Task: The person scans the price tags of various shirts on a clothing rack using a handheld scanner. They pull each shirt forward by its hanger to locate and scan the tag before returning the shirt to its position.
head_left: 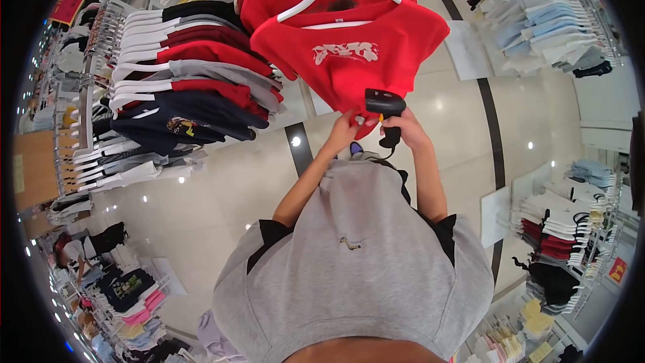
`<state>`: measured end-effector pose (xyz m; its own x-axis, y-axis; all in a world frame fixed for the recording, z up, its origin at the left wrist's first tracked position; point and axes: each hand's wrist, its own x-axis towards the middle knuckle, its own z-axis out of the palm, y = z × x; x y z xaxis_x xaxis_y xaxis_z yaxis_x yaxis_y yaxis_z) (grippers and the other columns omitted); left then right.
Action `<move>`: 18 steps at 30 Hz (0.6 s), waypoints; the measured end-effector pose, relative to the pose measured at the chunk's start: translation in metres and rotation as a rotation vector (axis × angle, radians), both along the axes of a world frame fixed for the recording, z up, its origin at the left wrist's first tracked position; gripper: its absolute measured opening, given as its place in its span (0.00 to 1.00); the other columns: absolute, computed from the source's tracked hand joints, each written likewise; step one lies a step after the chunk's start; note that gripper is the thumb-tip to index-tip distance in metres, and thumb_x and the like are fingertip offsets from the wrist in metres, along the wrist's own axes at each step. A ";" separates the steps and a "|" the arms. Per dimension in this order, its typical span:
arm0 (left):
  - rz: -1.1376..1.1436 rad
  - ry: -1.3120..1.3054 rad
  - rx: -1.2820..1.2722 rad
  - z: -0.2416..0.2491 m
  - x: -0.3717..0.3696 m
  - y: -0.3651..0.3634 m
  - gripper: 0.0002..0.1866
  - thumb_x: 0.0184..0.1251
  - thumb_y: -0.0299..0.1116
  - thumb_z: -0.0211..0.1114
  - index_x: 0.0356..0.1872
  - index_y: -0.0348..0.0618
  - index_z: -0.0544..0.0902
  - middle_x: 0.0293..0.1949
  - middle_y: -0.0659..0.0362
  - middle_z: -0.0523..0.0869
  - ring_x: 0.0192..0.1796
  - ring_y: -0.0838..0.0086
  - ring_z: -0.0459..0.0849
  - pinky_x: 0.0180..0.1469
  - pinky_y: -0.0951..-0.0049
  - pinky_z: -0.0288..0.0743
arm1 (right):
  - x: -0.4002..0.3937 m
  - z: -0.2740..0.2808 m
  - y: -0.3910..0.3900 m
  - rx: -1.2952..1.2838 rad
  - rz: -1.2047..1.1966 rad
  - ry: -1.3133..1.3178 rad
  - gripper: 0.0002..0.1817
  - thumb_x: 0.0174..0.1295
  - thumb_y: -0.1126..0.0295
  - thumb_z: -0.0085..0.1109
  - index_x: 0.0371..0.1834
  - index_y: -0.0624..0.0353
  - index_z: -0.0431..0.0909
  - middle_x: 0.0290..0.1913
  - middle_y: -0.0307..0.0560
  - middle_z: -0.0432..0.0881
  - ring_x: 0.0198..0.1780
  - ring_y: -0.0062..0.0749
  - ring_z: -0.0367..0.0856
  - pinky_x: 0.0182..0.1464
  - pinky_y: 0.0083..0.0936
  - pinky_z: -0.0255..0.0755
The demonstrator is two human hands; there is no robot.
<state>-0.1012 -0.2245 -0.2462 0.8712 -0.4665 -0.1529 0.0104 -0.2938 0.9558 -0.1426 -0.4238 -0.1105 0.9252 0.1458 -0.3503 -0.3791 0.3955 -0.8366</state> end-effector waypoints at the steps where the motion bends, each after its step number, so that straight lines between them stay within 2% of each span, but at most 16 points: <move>1: 0.002 -0.004 -0.002 0.012 0.006 0.001 0.20 0.64 0.29 0.63 0.58 0.39 0.76 0.44 0.51 0.85 0.49 0.62 0.85 0.50 0.66 0.77 | -0.001 -0.006 0.000 -0.002 0.002 -0.004 0.18 0.51 0.78 0.58 0.48 0.65 0.74 0.30 0.43 0.80 0.32 0.30 0.81 0.37 0.27 0.77; 3: -0.146 -0.221 0.186 0.042 0.018 0.004 0.15 0.64 0.30 0.62 0.51 0.38 0.79 0.41 0.48 0.86 0.45 0.55 0.86 0.46 0.64 0.77 | 0.001 -0.018 0.002 -0.323 -0.112 -0.031 0.14 0.50 0.76 0.61 0.42 0.65 0.76 0.31 0.41 0.80 0.31 0.27 0.79 0.36 0.26 0.75; 4: -0.270 -0.192 0.368 0.068 0.021 0.006 0.16 0.66 0.35 0.61 0.51 0.38 0.78 0.43 0.45 0.85 0.48 0.48 0.83 0.51 0.53 0.74 | -0.001 -0.021 0.002 -0.413 -0.164 0.021 0.14 0.51 0.75 0.60 0.42 0.63 0.78 0.32 0.43 0.82 0.33 0.28 0.82 0.37 0.26 0.76; 5: -0.266 -0.196 0.370 0.065 0.022 0.008 0.16 0.66 0.35 0.61 0.51 0.38 0.78 0.43 0.45 0.85 0.48 0.48 0.83 0.51 0.53 0.74 | -0.003 -0.029 0.001 -0.412 -0.162 0.015 0.14 0.51 0.75 0.60 0.42 0.63 0.78 0.32 0.43 0.82 0.33 0.28 0.82 0.37 0.26 0.76; 6: -0.294 -0.311 0.412 0.058 0.022 0.011 0.15 0.67 0.36 0.61 0.50 0.39 0.79 0.45 0.46 0.85 0.50 0.50 0.82 0.53 0.53 0.73 | -0.007 -0.039 -0.001 -0.518 -0.215 0.041 0.15 0.51 0.74 0.61 0.43 0.64 0.78 0.31 0.42 0.82 0.33 0.27 0.81 0.35 0.25 0.75; 7: -0.321 -0.428 0.454 0.067 0.023 0.011 0.15 0.68 0.37 0.60 0.50 0.40 0.79 0.46 0.47 0.85 0.52 0.52 0.82 0.55 0.53 0.72 | -0.011 -0.047 -0.004 -0.624 -0.269 0.066 0.15 0.50 0.74 0.61 0.44 0.64 0.78 0.30 0.41 0.81 0.32 0.25 0.80 0.34 0.25 0.75; 8: -0.286 -0.447 0.443 0.076 0.022 0.013 0.15 0.66 0.35 0.62 0.51 0.41 0.79 0.51 0.49 0.83 0.57 0.54 0.80 0.60 0.53 0.70 | -0.017 -0.054 -0.007 -0.649 -0.275 0.063 0.16 0.49 0.74 0.61 0.44 0.65 0.78 0.30 0.41 0.81 0.30 0.25 0.79 0.31 0.25 0.74; 9: -0.282 -0.455 0.446 0.092 0.028 0.010 0.15 0.66 0.35 0.62 0.51 0.41 0.79 0.51 0.49 0.83 0.57 0.54 0.80 0.60 0.53 0.70 | -0.022 -0.054 -0.006 -0.646 -0.276 0.054 0.16 0.49 0.74 0.61 0.44 0.65 0.78 0.30 0.41 0.81 0.30 0.25 0.79 0.31 0.25 0.74; 11: 0.051 -0.983 0.270 0.123 0.044 0.003 0.17 0.62 0.32 0.65 0.52 0.40 0.79 0.52 0.51 0.81 0.57 0.54 0.78 0.60 0.53 0.69 | -0.033 -0.053 -0.005 -0.647 -0.299 -0.038 0.20 0.46 0.73 0.62 0.46 0.65 0.80 0.33 0.48 0.83 0.37 0.35 0.81 0.45 0.28 0.75; 12: 0.154 -1.081 0.262 0.145 0.055 0.003 0.18 0.60 0.31 0.66 0.52 0.40 0.79 0.53 0.52 0.81 0.57 0.54 0.78 0.61 0.52 0.68 | -0.039 -0.089 -0.010 -0.771 -0.343 -0.011 0.23 0.45 0.74 0.62 0.49 0.66 0.79 0.40 0.54 0.83 0.43 0.42 0.81 0.51 0.31 0.73; 13: 0.260 -1.178 0.252 0.168 0.070 0.003 0.19 0.59 0.30 0.67 0.52 0.40 0.79 0.53 0.53 0.80 0.58 0.55 0.77 0.62 0.52 0.66 | -0.041 -0.088 -0.008 -0.770 -0.341 -0.022 0.23 0.45 0.74 0.62 0.49 0.66 0.79 0.40 0.54 0.83 0.43 0.42 0.81 0.51 0.31 0.73; 14: 0.266 -1.186 0.254 0.190 0.083 0.002 0.19 0.59 0.30 0.67 0.52 0.40 0.79 0.53 0.53 0.80 0.58 0.55 0.77 0.62 0.52 0.66 | -0.045 -0.086 -0.003 -0.779 -0.312 0.025 0.24 0.45 0.74 0.63 0.50 0.66 0.78 0.43 0.55 0.83 0.45 0.43 0.81 0.52 0.31 0.73; 16: 0.474 -1.278 0.286 0.225 0.112 0.000 0.14 0.60 0.30 0.66 0.47 0.41 0.81 0.49 0.54 0.81 0.56 0.58 0.78 0.60 0.54 0.66 | -0.047 -0.081 0.005 -0.770 -0.269 0.018 0.27 0.45 0.75 0.63 0.53 0.67 0.76 0.45 0.56 0.82 0.47 0.45 0.81 0.53 0.31 0.72; 18: 0.443 -1.289 0.337 0.222 0.139 -0.003 0.12 0.60 0.31 0.66 0.45 0.42 0.81 0.47 0.55 0.82 0.54 0.59 0.78 0.59 0.55 0.65 | -0.047 -0.085 0.014 -0.763 -0.273 0.007 0.27 0.45 0.75 0.62 0.54 0.68 0.76 0.45 0.57 0.81 0.47 0.45 0.80 0.53 0.32 0.72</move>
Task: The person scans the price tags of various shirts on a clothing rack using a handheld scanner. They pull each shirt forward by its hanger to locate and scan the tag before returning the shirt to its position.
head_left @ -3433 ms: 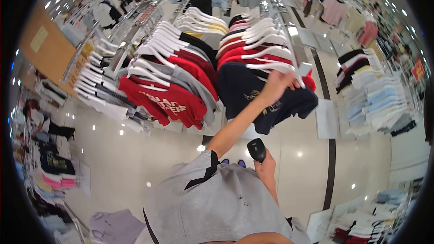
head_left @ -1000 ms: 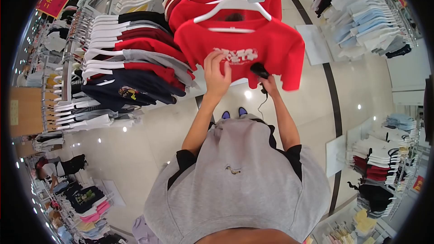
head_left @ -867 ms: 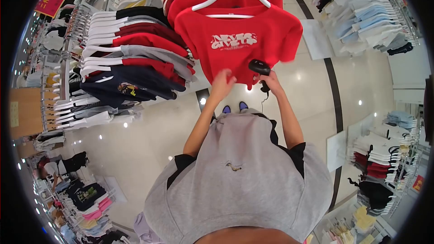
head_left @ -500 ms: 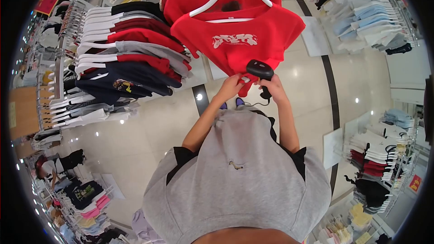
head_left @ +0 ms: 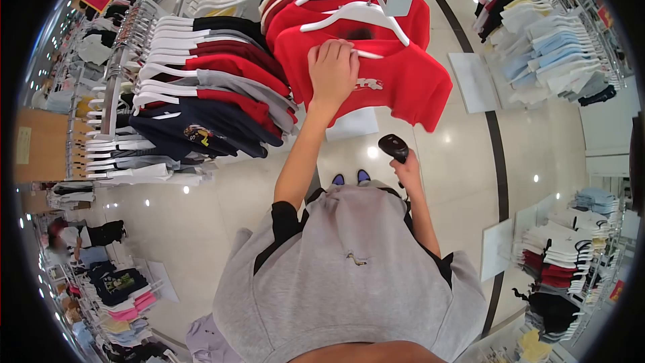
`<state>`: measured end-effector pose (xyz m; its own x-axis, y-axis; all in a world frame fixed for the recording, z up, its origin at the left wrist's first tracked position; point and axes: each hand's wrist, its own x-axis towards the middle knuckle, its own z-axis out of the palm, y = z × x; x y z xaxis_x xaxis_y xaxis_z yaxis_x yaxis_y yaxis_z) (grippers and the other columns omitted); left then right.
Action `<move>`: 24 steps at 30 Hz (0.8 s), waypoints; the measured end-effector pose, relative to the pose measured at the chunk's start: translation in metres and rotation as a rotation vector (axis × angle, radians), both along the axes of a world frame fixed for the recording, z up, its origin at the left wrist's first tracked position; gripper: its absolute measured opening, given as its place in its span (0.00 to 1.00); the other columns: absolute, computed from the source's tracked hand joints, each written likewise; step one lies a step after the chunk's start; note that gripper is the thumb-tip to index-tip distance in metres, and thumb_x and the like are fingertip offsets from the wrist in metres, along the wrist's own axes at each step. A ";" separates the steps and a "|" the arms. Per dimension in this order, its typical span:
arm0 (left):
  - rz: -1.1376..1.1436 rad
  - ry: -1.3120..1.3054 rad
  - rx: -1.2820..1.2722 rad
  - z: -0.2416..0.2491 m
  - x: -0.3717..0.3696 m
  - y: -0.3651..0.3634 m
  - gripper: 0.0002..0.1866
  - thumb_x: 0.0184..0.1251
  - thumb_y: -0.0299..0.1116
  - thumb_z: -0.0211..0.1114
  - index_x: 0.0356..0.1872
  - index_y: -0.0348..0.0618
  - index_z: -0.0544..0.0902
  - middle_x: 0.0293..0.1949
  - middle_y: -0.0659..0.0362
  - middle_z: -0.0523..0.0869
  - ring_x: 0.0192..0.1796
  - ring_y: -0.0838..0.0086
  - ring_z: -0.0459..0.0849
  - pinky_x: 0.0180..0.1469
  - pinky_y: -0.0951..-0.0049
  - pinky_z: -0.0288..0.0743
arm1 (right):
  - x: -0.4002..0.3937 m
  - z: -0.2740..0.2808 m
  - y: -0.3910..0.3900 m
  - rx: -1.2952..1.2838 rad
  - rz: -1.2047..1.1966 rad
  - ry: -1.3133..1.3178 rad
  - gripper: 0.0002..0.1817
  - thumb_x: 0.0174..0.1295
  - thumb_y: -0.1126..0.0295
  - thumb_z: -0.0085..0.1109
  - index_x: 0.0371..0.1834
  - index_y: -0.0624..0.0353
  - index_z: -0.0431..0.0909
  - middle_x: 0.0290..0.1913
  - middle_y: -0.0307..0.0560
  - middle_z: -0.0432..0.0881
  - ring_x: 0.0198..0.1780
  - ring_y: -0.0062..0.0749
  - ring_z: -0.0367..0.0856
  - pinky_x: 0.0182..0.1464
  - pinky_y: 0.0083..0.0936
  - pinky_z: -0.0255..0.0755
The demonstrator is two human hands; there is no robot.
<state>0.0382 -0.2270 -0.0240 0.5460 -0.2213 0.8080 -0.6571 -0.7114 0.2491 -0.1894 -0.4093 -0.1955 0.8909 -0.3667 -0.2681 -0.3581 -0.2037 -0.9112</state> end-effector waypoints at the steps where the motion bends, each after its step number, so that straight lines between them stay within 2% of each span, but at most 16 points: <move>1: 0.000 0.016 0.056 -0.002 0.010 -0.001 0.10 0.60 0.31 0.66 0.42 0.42 0.82 0.45 0.56 0.82 0.53 0.61 0.79 0.57 0.57 0.65 | 0.000 0.000 0.005 0.006 -0.007 0.001 0.28 0.45 0.75 0.62 0.54 0.68 0.75 0.45 0.57 0.81 0.46 0.46 0.80 0.53 0.32 0.72; 2: 0.031 -0.054 -0.001 -0.006 0.016 -0.005 0.07 0.61 0.33 0.66 0.37 0.43 0.82 0.40 0.58 0.82 0.48 0.64 0.79 0.54 0.58 0.65 | 0.000 0.001 0.010 0.034 -0.009 0.000 0.28 0.45 0.74 0.62 0.54 0.69 0.75 0.46 0.59 0.81 0.48 0.49 0.80 0.55 0.33 0.72; 5: 0.117 -0.032 -0.066 -0.002 0.014 -0.007 0.05 0.61 0.33 0.66 0.34 0.44 0.82 0.37 0.60 0.82 0.45 0.64 0.80 0.52 0.60 0.65 | -0.001 0.000 0.020 -0.008 0.009 -0.057 0.28 0.45 0.75 0.62 0.55 0.69 0.75 0.47 0.61 0.80 0.51 0.52 0.80 0.57 0.35 0.71; 7: 0.223 0.031 0.122 0.007 0.011 -0.007 0.07 0.62 0.37 0.64 0.31 0.44 0.82 0.29 0.57 0.84 0.36 0.62 0.82 0.46 0.60 0.67 | -0.005 -0.003 0.025 -0.063 0.036 -0.116 0.27 0.45 0.75 0.63 0.54 0.68 0.75 0.44 0.58 0.81 0.47 0.48 0.80 0.53 0.33 0.72; 9: 0.204 0.319 0.192 0.009 0.021 -0.008 0.13 0.64 0.41 0.60 0.33 0.42 0.83 0.29 0.52 0.86 0.34 0.58 0.85 0.43 0.54 0.72 | -0.003 -0.005 0.029 -0.188 0.104 -0.211 0.25 0.46 0.75 0.64 0.51 0.67 0.75 0.36 0.52 0.82 0.39 0.40 0.81 0.44 0.31 0.75; 11: 0.227 0.584 0.142 0.031 0.019 -0.014 0.16 0.64 0.44 0.58 0.36 0.40 0.83 0.33 0.48 0.87 0.37 0.52 0.86 0.43 0.49 0.76 | -0.004 -0.003 0.034 -0.159 0.100 -0.177 0.26 0.45 0.75 0.65 0.51 0.68 0.75 0.40 0.55 0.83 0.44 0.43 0.82 0.51 0.32 0.74; 12: 0.138 0.616 0.147 0.033 0.023 -0.012 0.18 0.64 0.45 0.57 0.42 0.42 0.84 0.35 0.46 0.87 0.42 0.49 0.86 0.47 0.50 0.78 | -0.003 0.000 0.036 -0.151 0.105 -0.171 0.26 0.45 0.75 0.65 0.52 0.68 0.75 0.41 0.56 0.83 0.45 0.43 0.82 0.51 0.31 0.74; 13: -0.020 0.783 0.167 0.053 0.020 -0.009 0.20 0.65 0.43 0.57 0.52 0.44 0.84 0.39 0.44 0.87 0.47 0.52 0.86 0.51 0.57 0.78 | -0.003 0.001 0.037 -0.154 0.114 -0.183 0.26 0.45 0.75 0.65 0.52 0.68 0.75 0.41 0.56 0.83 0.45 0.43 0.82 0.51 0.31 0.74; 14: -0.295 0.873 0.102 0.039 0.035 -0.005 0.21 0.67 0.42 0.58 0.56 0.44 0.82 0.44 0.45 0.87 0.51 0.57 0.85 0.56 0.62 0.76 | -0.002 0.003 0.039 -0.130 0.121 -0.158 0.27 0.45 0.75 0.65 0.52 0.69 0.75 0.41 0.56 0.83 0.45 0.43 0.82 0.51 0.31 0.74; 15: -0.576 0.951 0.036 0.047 0.038 -0.002 0.23 0.68 0.42 0.58 0.61 0.44 0.80 0.50 0.46 0.86 0.55 0.61 0.84 0.60 0.67 0.74 | -0.002 0.004 0.040 -0.107 0.126 -0.130 0.27 0.45 0.74 0.65 0.52 0.69 0.75 0.41 0.56 0.83 0.45 0.43 0.82 0.51 0.32 0.74; 16: -0.886 1.023 -0.081 0.052 0.038 0.000 0.27 0.69 0.40 0.60 0.68 0.46 0.74 0.59 0.52 0.82 0.63 0.69 0.77 0.67 0.71 0.66 | -0.002 0.003 0.041 -0.098 0.129 -0.118 0.26 0.45 0.74 0.65 0.51 0.70 0.75 0.41 0.56 0.83 0.44 0.42 0.82 0.50 0.31 0.75; 17: -1.108 1.195 -0.261 0.056 0.036 0.003 0.31 0.69 0.40 0.62 0.72 0.42 0.68 0.65 0.51 0.76 0.67 0.65 0.73 0.69 0.69 0.64 | -0.002 0.003 0.041 -0.102 0.131 -0.125 0.26 0.45 0.74 0.65 0.51 0.70 0.75 0.41 0.56 0.83 0.44 0.42 0.82 0.50 0.31 0.75; 20: -1.170 1.077 -0.352 0.049 0.023 -0.004 0.36 0.69 0.45 0.64 0.73 0.39 0.64 0.67 0.52 0.73 0.68 0.65 0.72 0.70 0.65 0.64 | -0.003 0.000 0.044 -0.098 0.134 -0.133 0.24 0.45 0.75 0.65 0.49 0.69 0.75 0.38 0.54 0.84 0.42 0.41 0.83 0.48 0.31 0.75; 22: -1.479 1.075 -0.806 0.051 0.008 -0.021 0.38 0.68 0.49 0.66 0.71 0.39 0.65 0.69 0.52 0.71 0.69 0.64 0.72 0.72 0.59 0.63 | -0.002 -0.002 0.043 -0.087 0.135 -0.132 0.24 0.45 0.75 0.65 0.48 0.69 0.75 0.38 0.54 0.83 0.41 0.40 0.83 0.47 0.31 0.75; 23: -1.557 1.164 -1.136 0.051 0.000 -0.031 0.31 0.69 0.47 0.66 0.66 0.40 0.69 0.64 0.52 0.75 0.66 0.64 0.75 0.70 0.55 0.66 | -0.004 -0.004 0.042 -0.081 0.138 -0.130 0.23 0.45 0.75 0.65 0.48 0.68 0.76 0.37 0.54 0.83 0.41 0.40 0.83 0.47 0.31 0.75; 24: -1.418 1.158 -1.300 0.033 0.002 -0.038 0.26 0.70 0.43 0.65 0.62 0.41 0.70 0.60 0.53 0.77 0.63 0.64 0.77 0.68 0.55 0.69 | -0.004 -0.006 0.041 -0.057 0.132 -0.144 0.23 0.45 0.75 0.66 0.48 0.67 0.76 0.37 0.52 0.83 0.40 0.38 0.82 0.46 0.30 0.75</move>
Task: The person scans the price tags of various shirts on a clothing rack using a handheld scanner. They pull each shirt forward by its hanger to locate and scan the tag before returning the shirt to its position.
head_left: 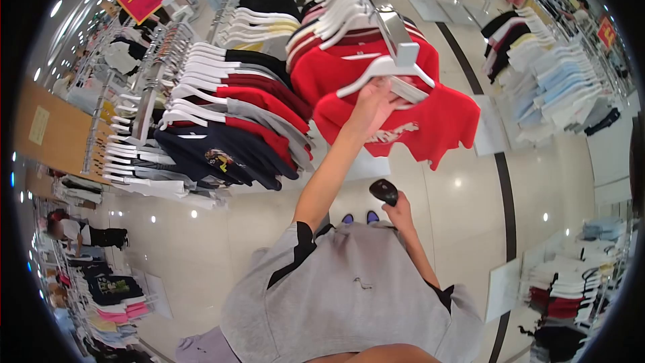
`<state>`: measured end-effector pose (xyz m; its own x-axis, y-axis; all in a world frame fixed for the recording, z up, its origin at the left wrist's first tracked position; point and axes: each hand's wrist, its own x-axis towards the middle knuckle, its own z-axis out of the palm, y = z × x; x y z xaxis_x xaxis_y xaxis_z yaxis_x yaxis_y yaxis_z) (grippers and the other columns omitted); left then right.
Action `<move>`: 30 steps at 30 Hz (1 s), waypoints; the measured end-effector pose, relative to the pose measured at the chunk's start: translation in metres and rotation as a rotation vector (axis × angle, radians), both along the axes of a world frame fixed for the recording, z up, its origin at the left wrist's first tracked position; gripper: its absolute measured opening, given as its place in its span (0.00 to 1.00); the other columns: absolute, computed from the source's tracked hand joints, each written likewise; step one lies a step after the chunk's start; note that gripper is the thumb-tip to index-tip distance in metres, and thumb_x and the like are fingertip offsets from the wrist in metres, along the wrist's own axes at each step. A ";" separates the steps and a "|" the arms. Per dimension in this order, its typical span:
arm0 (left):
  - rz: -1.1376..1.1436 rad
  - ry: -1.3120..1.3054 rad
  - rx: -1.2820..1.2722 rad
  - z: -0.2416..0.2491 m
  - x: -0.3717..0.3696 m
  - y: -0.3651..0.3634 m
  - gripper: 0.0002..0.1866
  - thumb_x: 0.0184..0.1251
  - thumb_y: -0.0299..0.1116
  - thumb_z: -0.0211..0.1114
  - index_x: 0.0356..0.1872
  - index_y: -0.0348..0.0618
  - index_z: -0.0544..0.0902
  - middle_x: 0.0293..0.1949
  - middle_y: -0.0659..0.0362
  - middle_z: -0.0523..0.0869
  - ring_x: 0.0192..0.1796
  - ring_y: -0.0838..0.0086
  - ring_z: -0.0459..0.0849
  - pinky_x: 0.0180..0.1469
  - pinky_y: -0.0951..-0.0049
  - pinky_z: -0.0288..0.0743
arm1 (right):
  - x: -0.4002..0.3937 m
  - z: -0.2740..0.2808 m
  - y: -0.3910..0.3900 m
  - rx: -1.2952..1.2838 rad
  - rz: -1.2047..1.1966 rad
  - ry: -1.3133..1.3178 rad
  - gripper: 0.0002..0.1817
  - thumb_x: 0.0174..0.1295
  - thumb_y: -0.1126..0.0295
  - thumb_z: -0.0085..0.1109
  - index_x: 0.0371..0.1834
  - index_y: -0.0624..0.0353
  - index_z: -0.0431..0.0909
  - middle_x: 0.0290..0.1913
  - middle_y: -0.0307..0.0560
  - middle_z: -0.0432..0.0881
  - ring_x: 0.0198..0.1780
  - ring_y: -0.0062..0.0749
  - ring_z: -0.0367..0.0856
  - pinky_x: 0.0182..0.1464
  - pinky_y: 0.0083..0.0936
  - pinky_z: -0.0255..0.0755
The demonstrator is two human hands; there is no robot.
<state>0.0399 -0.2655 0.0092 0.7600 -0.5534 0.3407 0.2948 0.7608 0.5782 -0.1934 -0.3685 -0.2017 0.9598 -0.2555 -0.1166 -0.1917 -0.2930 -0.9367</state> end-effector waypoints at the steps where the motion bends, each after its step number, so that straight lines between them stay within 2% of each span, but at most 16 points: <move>1: 0.115 0.127 -0.004 -0.006 -0.002 -0.006 0.21 0.72 0.39 0.64 0.59 0.41 0.71 0.57 0.54 0.79 0.60 0.65 0.79 0.66 0.55 0.71 | 0.000 0.008 -0.001 -0.002 -0.016 0.018 0.23 0.45 0.75 0.66 0.48 0.67 0.76 0.37 0.52 0.83 0.40 0.38 0.82 0.46 0.30 0.75; 2: 0.201 0.197 0.021 -0.013 -0.005 -0.007 0.15 0.73 0.34 0.62 0.55 0.43 0.72 0.51 0.57 0.81 0.56 0.67 0.81 0.63 0.58 0.75 | 0.001 0.016 -0.001 0.005 -0.029 -0.002 0.22 0.45 0.75 0.66 0.47 0.67 0.77 0.35 0.50 0.83 0.39 0.35 0.81 0.45 0.29 0.74; 5: 0.466 0.273 -0.073 -0.020 -0.015 -0.001 0.12 0.74 0.34 0.61 0.53 0.44 0.73 0.50 0.56 0.81 0.55 0.68 0.81 0.61 0.61 0.77 | 0.004 0.056 -0.004 0.034 -0.111 -0.038 0.19 0.46 0.75 0.66 0.45 0.66 0.78 0.33 0.47 0.83 0.36 0.30 0.79 0.43 0.27 0.74; 7: 0.539 0.208 -0.098 -0.010 -0.023 0.009 0.10 0.75 0.35 0.59 0.51 0.44 0.75 0.48 0.56 0.82 0.54 0.68 0.82 0.62 0.62 0.75 | 0.005 0.084 -0.005 0.091 -0.199 -0.128 0.15 0.49 0.77 0.65 0.42 0.66 0.80 0.31 0.45 0.83 0.34 0.25 0.76 0.40 0.24 0.72; 8: 0.594 0.237 -0.059 -0.007 -0.027 0.013 0.09 0.76 0.35 0.58 0.49 0.44 0.76 0.44 0.58 0.83 0.49 0.70 0.83 0.56 0.65 0.79 | 0.006 0.099 -0.009 0.062 -0.178 -0.186 0.16 0.50 0.78 0.65 0.44 0.66 0.80 0.33 0.46 0.84 0.35 0.25 0.77 0.41 0.24 0.73; 9: 0.594 0.242 -0.056 -0.013 -0.027 0.021 0.09 0.76 0.35 0.58 0.49 0.44 0.76 0.44 0.58 0.83 0.49 0.70 0.83 0.56 0.65 0.79 | 0.006 0.115 -0.011 0.034 -0.156 -0.242 0.17 0.51 0.79 0.65 0.46 0.66 0.80 0.34 0.46 0.84 0.35 0.25 0.78 0.42 0.24 0.73; 11: 0.255 0.179 -0.236 -0.029 -0.027 0.037 0.09 0.76 0.37 0.58 0.47 0.43 0.76 0.40 0.60 0.82 0.44 0.72 0.84 0.47 0.67 0.82 | 0.013 0.157 -0.006 0.029 -0.163 -0.329 0.18 0.51 0.79 0.65 0.48 0.65 0.79 0.35 0.46 0.84 0.36 0.25 0.79 0.43 0.24 0.74; 12: 0.312 0.224 -0.197 -0.022 -0.033 0.035 0.10 0.76 0.37 0.58 0.45 0.41 0.77 0.35 0.60 0.82 0.35 0.73 0.84 0.37 0.70 0.82 | 0.015 0.170 -0.004 0.022 -0.169 -0.421 0.20 0.51 0.79 0.65 0.50 0.65 0.78 0.36 0.46 0.84 0.37 0.25 0.80 0.44 0.24 0.74; 13: 0.317 0.232 -0.194 -0.019 -0.038 0.033 0.10 0.76 0.37 0.58 0.45 0.41 0.77 0.35 0.60 0.82 0.35 0.73 0.84 0.37 0.70 0.82 | 0.015 0.176 -0.003 0.024 -0.165 -0.412 0.20 0.51 0.79 0.65 0.50 0.65 0.78 0.36 0.46 0.84 0.37 0.25 0.80 0.44 0.24 0.74; 15: 0.716 0.167 0.310 -0.016 -0.043 0.028 0.11 0.76 0.38 0.58 0.44 0.39 0.76 0.32 0.58 0.82 0.31 0.73 0.84 0.35 0.72 0.82 | 0.015 0.184 -0.002 -0.061 -0.099 -0.439 0.23 0.51 0.80 0.66 0.54 0.66 0.77 0.39 0.48 0.85 0.39 0.28 0.82 0.46 0.25 0.75; 16: 0.800 0.107 0.363 -0.015 -0.044 0.025 0.13 0.76 0.38 0.58 0.44 0.36 0.76 0.33 0.54 0.85 0.31 0.72 0.86 0.36 0.73 0.82 | 0.015 0.193 0.002 -0.159 -0.073 -0.435 0.25 0.51 0.79 0.65 0.55 0.65 0.76 0.40 0.54 0.85 0.40 0.39 0.86 0.46 0.28 0.77; 17: 0.802 0.112 0.364 -0.014 -0.045 0.026 0.13 0.76 0.38 0.58 0.44 0.36 0.76 0.33 0.54 0.85 0.31 0.72 0.86 0.36 0.73 0.82 | 0.018 0.194 0.006 -0.159 -0.070 -0.430 0.25 0.51 0.79 0.65 0.55 0.65 0.76 0.40 0.54 0.85 0.40 0.39 0.86 0.46 0.28 0.77; 20: 0.800 -0.025 0.456 -0.021 -0.046 0.028 0.16 0.76 0.39 0.59 0.46 0.32 0.75 0.39 0.47 0.87 0.35 0.70 0.87 0.39 0.72 0.84 | 0.029 0.188 0.014 -0.382 0.046 -0.386 0.28 0.50 0.75 0.64 0.58 0.62 0.74 0.42 0.61 0.84 0.43 0.58 0.83 0.45 0.37 0.78; 24: 0.753 0.018 0.426 -0.021 -0.054 0.026 0.16 0.76 0.39 0.58 0.46 0.32 0.74 0.39 0.47 0.87 0.33 0.69 0.87 0.35 0.70 0.84 | 0.042 0.178 0.021 -0.313 0.051 -0.310 0.28 0.50 0.75 0.64 0.59 0.63 0.73 0.42 0.62 0.84 0.43 0.59 0.83 0.46 0.38 0.77; 26: 0.764 0.027 0.433 -0.026 -0.052 0.025 0.14 0.77 0.37 0.57 0.46 0.33 0.74 0.38 0.48 0.88 0.32 0.73 0.86 0.36 0.73 0.82 | 0.048 0.168 0.020 -0.351 0.077 -0.262 0.33 0.50 0.72 0.65 0.64 0.63 0.68 0.46 0.63 0.83 0.45 0.61 0.82 0.45 0.43 0.77; 30: 0.796 0.028 0.442 -0.026 -0.054 0.024 0.13 0.77 0.36 0.57 0.46 0.34 0.75 0.38 0.50 0.88 0.34 0.77 0.85 0.37 0.77 0.79 | 0.046 0.162 0.022 -0.289 0.036 -0.326 0.33 0.50 0.74 0.64 0.63 0.64 0.69 0.46 0.65 0.82 0.46 0.62 0.82 0.46 0.43 0.77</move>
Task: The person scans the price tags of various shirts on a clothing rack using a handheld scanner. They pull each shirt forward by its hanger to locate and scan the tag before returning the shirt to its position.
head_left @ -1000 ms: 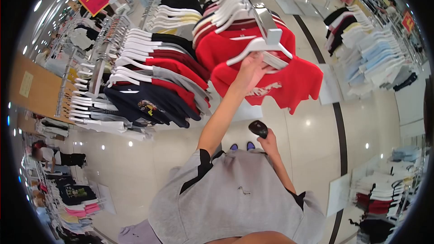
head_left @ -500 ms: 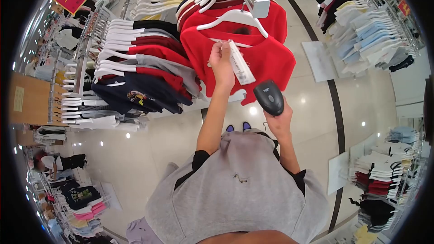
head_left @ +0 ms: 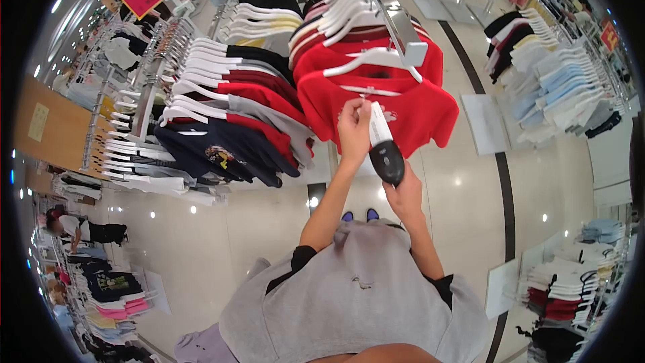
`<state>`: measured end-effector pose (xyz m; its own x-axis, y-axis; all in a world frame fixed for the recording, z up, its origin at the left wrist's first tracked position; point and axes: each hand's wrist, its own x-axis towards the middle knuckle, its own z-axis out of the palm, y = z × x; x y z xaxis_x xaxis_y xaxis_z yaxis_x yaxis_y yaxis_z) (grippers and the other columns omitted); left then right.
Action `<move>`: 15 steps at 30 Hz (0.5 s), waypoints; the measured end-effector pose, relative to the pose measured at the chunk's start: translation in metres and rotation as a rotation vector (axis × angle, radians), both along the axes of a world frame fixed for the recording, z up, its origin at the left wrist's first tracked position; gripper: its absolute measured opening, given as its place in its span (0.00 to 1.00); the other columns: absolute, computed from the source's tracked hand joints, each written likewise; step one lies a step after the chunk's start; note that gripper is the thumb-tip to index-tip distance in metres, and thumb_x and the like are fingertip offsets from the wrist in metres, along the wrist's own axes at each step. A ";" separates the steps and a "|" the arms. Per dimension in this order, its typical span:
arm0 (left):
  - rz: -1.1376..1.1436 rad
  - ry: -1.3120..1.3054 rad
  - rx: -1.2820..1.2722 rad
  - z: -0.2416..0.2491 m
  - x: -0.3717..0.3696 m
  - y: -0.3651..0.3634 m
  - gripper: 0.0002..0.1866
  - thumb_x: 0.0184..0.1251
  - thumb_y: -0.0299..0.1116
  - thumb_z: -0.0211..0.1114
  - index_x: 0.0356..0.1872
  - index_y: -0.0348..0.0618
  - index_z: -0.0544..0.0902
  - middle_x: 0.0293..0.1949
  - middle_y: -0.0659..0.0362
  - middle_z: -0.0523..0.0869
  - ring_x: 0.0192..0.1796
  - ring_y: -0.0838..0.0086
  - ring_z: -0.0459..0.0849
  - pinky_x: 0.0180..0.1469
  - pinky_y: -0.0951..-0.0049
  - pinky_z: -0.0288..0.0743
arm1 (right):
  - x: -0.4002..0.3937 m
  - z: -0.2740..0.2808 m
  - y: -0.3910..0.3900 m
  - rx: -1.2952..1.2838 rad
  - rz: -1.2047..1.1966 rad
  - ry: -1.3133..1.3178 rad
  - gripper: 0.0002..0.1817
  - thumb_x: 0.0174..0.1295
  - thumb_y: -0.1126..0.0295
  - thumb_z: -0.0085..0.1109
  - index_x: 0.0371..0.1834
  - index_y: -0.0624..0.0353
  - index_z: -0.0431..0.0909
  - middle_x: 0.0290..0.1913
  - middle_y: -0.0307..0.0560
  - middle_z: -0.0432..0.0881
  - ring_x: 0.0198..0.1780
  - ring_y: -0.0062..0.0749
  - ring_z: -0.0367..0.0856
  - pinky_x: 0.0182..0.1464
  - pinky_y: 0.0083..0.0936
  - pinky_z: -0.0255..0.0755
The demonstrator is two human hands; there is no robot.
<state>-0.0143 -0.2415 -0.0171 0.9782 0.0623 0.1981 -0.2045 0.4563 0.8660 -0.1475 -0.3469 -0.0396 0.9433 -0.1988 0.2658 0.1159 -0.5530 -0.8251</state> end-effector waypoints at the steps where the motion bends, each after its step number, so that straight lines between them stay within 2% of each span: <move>1: 0.109 0.021 0.328 -0.001 0.001 0.006 0.12 0.73 0.35 0.61 0.46 0.35 0.76 0.38 0.53 0.88 0.38 0.71 0.85 0.40 0.71 0.78 | -0.003 -0.004 -0.001 -0.001 0.007 -0.015 0.33 0.50 0.74 0.64 0.63 0.64 0.69 0.46 0.65 0.82 0.46 0.62 0.82 0.46 0.43 0.77; 3: 0.441 -0.345 0.906 0.010 -0.004 0.008 0.12 0.69 0.34 0.64 0.45 0.37 0.77 0.41 0.53 0.86 0.45 0.62 0.84 0.46 0.64 0.75 | -0.009 -0.012 -0.004 0.010 -0.023 0.032 0.32 0.50 0.74 0.64 0.62 0.64 0.70 0.47 0.65 0.82 0.46 0.61 0.82 0.47 0.42 0.77; 4: 0.452 -0.350 0.904 0.013 0.000 0.010 0.12 0.69 0.34 0.64 0.45 0.37 0.77 0.41 0.53 0.86 0.45 0.62 0.84 0.46 0.64 0.75 | -0.013 -0.017 -0.005 0.008 -0.016 0.022 0.32 0.50 0.74 0.64 0.62 0.64 0.70 0.47 0.65 0.82 0.46 0.61 0.82 0.47 0.42 0.77; 6: 0.323 -0.464 0.879 0.018 0.006 0.012 0.13 0.66 0.33 0.65 0.46 0.37 0.79 0.46 0.51 0.85 0.50 0.54 0.80 0.53 0.60 0.73 | -0.022 -0.026 -0.007 -0.006 -0.022 0.093 0.31 0.50 0.74 0.64 0.61 0.63 0.71 0.46 0.64 0.82 0.46 0.60 0.83 0.47 0.42 0.77; 7: 0.097 -0.280 0.725 0.019 0.010 0.010 0.15 0.69 0.36 0.64 0.51 0.37 0.77 0.49 0.51 0.84 0.54 0.59 0.81 0.56 0.63 0.73 | -0.026 -0.030 -0.006 -0.008 -0.016 0.088 0.31 0.50 0.74 0.64 0.61 0.63 0.71 0.46 0.64 0.82 0.46 0.60 0.83 0.47 0.42 0.77; 9: -0.190 -0.146 0.225 0.030 0.024 -0.001 0.19 0.74 0.36 0.58 0.59 0.36 0.74 0.54 0.52 0.82 0.60 0.65 0.79 0.61 0.67 0.71 | -0.035 -0.037 -0.005 -0.029 -0.042 0.085 0.26 0.51 0.74 0.64 0.56 0.64 0.74 0.37 0.62 0.84 0.39 0.57 0.84 0.42 0.38 0.77; 10: -0.183 -0.147 0.223 0.038 0.033 -0.006 0.19 0.74 0.36 0.58 0.59 0.36 0.74 0.54 0.52 0.82 0.60 0.65 0.79 0.61 0.67 0.71 | -0.040 -0.040 -0.005 -0.023 -0.028 0.100 0.26 0.51 0.73 0.64 0.57 0.64 0.74 0.36 0.62 0.84 0.37 0.57 0.84 0.41 0.38 0.77; 12: -0.295 -0.087 -0.097 0.051 0.053 -0.016 0.19 0.77 0.38 0.55 0.60 0.35 0.71 0.56 0.53 0.80 0.60 0.65 0.80 0.64 0.64 0.71 | -0.047 -0.040 -0.002 -0.002 -0.018 0.127 0.27 0.50 0.73 0.64 0.57 0.64 0.74 0.37 0.62 0.84 0.38 0.57 0.84 0.42 0.39 0.77; 13: -0.295 -0.089 -0.099 0.057 0.061 -0.021 0.19 0.77 0.38 0.55 0.60 0.35 0.71 0.56 0.53 0.80 0.60 0.65 0.80 0.64 0.64 0.71 | -0.050 -0.039 -0.001 0.020 -0.015 0.152 0.27 0.50 0.73 0.64 0.57 0.64 0.74 0.37 0.62 0.84 0.39 0.58 0.84 0.42 0.39 0.77; 15: -0.345 -0.166 -0.379 0.068 0.071 -0.034 0.17 0.76 0.39 0.58 0.56 0.36 0.73 0.57 0.53 0.79 0.60 0.66 0.79 0.61 0.64 0.72 | -0.054 -0.043 0.000 0.006 -0.003 0.183 0.29 0.49 0.74 0.64 0.59 0.63 0.73 0.41 0.63 0.83 0.42 0.59 0.84 0.44 0.41 0.78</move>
<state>0.0563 -0.2760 0.0511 0.9120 -0.1597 0.3778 -0.1076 0.7956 0.5962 -0.2012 -0.3470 -0.0826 0.9752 -0.2030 0.0884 -0.0384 -0.5482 -0.8354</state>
